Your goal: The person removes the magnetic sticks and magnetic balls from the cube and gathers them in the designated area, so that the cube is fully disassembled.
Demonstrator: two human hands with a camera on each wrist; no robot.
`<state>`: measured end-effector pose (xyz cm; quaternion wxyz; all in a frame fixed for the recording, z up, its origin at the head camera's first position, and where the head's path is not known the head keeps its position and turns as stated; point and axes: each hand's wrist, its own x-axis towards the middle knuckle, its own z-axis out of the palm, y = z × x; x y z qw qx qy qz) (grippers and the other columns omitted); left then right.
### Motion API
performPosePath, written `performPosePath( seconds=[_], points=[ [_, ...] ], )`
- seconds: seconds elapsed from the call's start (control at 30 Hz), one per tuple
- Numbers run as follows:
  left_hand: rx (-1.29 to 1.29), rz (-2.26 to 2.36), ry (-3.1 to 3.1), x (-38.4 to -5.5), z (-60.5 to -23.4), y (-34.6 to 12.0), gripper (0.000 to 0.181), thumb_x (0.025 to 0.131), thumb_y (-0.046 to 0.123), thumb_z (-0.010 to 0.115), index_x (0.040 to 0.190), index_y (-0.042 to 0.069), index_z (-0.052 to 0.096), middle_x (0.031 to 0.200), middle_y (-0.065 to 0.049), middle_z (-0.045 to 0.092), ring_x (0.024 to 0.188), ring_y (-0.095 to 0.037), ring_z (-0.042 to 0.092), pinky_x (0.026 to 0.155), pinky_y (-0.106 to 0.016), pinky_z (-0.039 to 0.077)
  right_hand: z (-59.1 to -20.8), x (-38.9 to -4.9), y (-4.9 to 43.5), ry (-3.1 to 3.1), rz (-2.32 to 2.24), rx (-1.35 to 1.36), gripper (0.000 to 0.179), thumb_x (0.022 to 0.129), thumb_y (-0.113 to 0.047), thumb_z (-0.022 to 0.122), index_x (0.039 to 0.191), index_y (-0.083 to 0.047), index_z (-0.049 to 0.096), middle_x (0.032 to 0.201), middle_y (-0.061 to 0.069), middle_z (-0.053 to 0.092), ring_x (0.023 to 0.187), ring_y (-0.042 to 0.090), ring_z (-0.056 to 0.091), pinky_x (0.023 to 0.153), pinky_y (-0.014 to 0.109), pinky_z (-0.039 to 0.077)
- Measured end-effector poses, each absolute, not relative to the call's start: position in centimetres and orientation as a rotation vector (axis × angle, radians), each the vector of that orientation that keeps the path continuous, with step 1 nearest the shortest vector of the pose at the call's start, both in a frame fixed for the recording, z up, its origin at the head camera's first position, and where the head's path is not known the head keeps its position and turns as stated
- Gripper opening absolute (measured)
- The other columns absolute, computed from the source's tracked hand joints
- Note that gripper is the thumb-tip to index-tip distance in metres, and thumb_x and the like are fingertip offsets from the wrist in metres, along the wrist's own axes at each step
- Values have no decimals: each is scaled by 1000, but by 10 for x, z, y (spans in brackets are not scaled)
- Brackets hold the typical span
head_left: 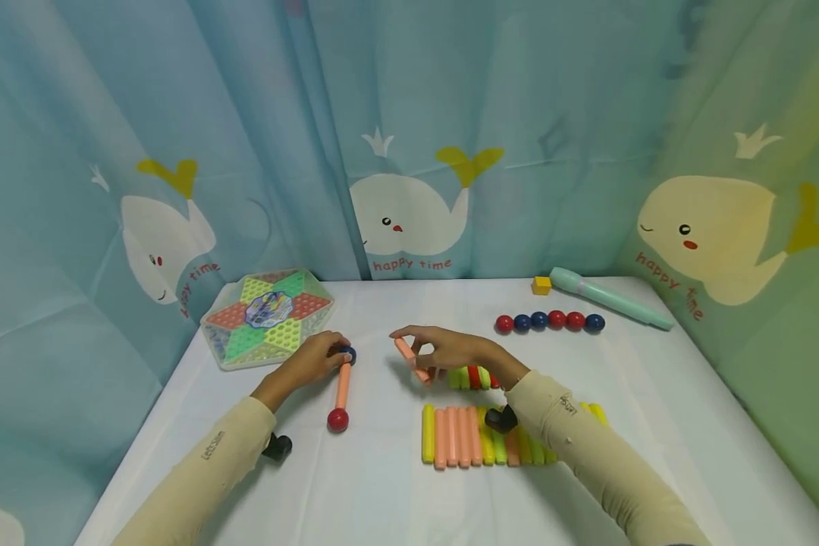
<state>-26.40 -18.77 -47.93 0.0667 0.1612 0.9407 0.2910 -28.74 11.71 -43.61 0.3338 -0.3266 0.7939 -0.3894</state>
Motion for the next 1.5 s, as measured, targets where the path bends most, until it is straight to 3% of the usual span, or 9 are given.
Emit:
performPosePath(
  seconds=[0.13,0.3,0.53,0.8,0.93,1.03,1.17,1.33,1.5],
  points=[
    [493,887,2830,-263,-481,-190,27,99,17,64,121,1,66,116,-13,68,110,-27,65,97,-44,53,-429,-279,139,2035,-1167,-765,63,98,-13,63,154,-28,37,127,17,53,78,28,72,67,40,60],
    [470,877,2832,-262,-481,-192,27,99,17,64,122,2,66,116,-12,67,109,-26,65,97,-45,53,-422,-270,171,2002,-1290,-709,74,91,-16,73,155,-24,36,137,20,49,80,31,68,74,38,59],
    [460,873,2821,-262,-480,-191,27,99,17,64,122,2,65,116,-11,67,110,-26,65,98,-45,52,-420,-255,226,1953,-1353,-664,82,85,-11,72,156,-24,33,146,23,40,82,38,61,81,38,55],
    [465,887,2827,-261,-482,-189,29,100,18,64,123,2,65,118,-12,67,111,-26,64,99,-44,52,-423,-221,292,2004,-1369,-604,86,85,-17,73,158,-19,28,154,30,31,109,50,61,96,45,54],
    [457,904,2818,-260,-483,-188,29,100,19,64,124,2,64,119,-12,66,111,-26,64,99,-44,52,-424,-200,325,2038,-1385,-513,83,88,-17,71,158,-17,26,157,30,24,119,44,58,101,42,51],
    [454,914,2817,-259,-482,-189,29,100,18,64,123,2,64,119,-12,66,110,-26,64,98,-44,53,-425,-186,348,2064,-1370,-474,82,90,-16,68,158,-14,23,158,30,17,110,35,60,94,37,53],
    [465,911,2818,-259,-483,-190,28,99,17,64,123,2,64,117,-13,65,109,-26,65,96,-43,54,-426,-171,377,2161,-1292,-429,79,91,-15,65,157,-10,23,152,33,24,92,28,61,77,37,55],
    [474,917,2809,-258,-484,-190,29,100,18,64,123,2,64,117,-13,65,109,-27,65,95,-43,54,-433,-159,406,2232,-1186,-440,73,92,-12,67,152,-3,28,120,28,49,79,19,62,64,32,54],
    [465,928,2812,-258,-483,-188,29,100,18,63,124,2,64,118,-13,65,110,-28,65,95,-43,54,-445,-156,416,2245,-1123,-496,71,90,-10,71,148,0,31,105,17,53,73,13,59,58,26,49]
  ],
)
